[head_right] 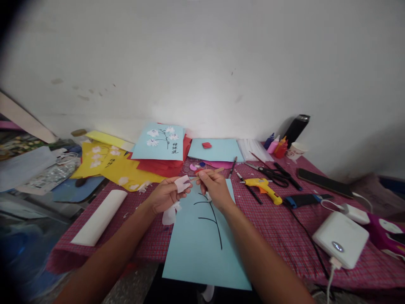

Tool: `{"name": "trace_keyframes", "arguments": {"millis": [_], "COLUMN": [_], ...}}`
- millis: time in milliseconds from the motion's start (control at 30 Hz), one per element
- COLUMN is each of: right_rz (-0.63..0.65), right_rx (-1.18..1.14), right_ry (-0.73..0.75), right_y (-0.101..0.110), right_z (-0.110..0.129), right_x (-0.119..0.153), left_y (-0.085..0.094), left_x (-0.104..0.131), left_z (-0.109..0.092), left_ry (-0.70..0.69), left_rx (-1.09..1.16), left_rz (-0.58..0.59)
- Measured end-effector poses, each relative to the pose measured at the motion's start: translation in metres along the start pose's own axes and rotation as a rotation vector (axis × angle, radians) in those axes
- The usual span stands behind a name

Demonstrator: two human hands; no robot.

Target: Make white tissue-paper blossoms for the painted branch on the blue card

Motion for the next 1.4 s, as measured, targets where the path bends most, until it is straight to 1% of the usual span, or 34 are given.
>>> {"name": "trace_keyframes", "arguments": {"millis": [167, 367, 500, 600, 800, 933, 1100, 1167, 1267, 1400], "right_rz": [0.018, 0.045, 0.060, 0.069, 0.111, 0.079, 0.070, 0.071, 0.062, 0.088], "right_rx": [0.039, 0.101, 0.165, 0.129, -0.042, -0.026, 0.112, 0.131, 0.089, -0.022], "right_ry": [0.011, 0.046, 0.058, 0.043, 0.057, 0.047, 0.051, 0.051, 0.052, 0.056], "right_y": [-0.0027, -0.0042, -0.0051, -0.0050, -0.0028, -0.0005, -0.0042, -0.0056, -0.0050, -0.0041], "right_z": [0.0045, 0.0069, 0.0065, 0.0047, 0.0028, 0.0024, 0.0054, 0.0054, 0.0039, 0.0033], "right_x": [0.0012, 0.0010, 0.0017, 0.0025, 0.0024, 0.0008, 0.0016, 0.0024, 0.0029, 0.0032], "left_y": [0.0013, 0.0014, 0.0032, 0.0041, 0.0054, 0.0053, 0.0032, 0.0027, 0.0021, 0.0031], "left_x": [-0.0010, -0.0011, -0.0024, -0.0030, -0.0031, -0.0027, -0.0024, -0.0025, -0.0026, -0.0028], "left_z": [0.0021, 0.0031, 0.0042, 0.0050, 0.0058, 0.0053, 0.0064, 0.0070, 0.0077, 0.0075], "left_ry": [0.013, -0.011, -0.014, -0.019, -0.005, -0.004, -0.005, -0.010, -0.017, -0.018], "left_rx": [-0.025, -0.061, -0.109, -0.140, -0.156, -0.150, -0.172, -0.185, -0.194, -0.165], "left_rz": [-0.021, 0.009, -0.021, -0.038, -0.045, -0.043, -0.022, -0.016, -0.005, -0.011]}}
Point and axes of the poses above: each hand's wrist, its own x-axis away from the middle knuckle, its own y-axis out of the back of the hand, z = x × y, the point moved 6 cm from there along -x, towards the middle knuckle, and after that the axes turned 12 degrees about -x, right-handed, at the moved point
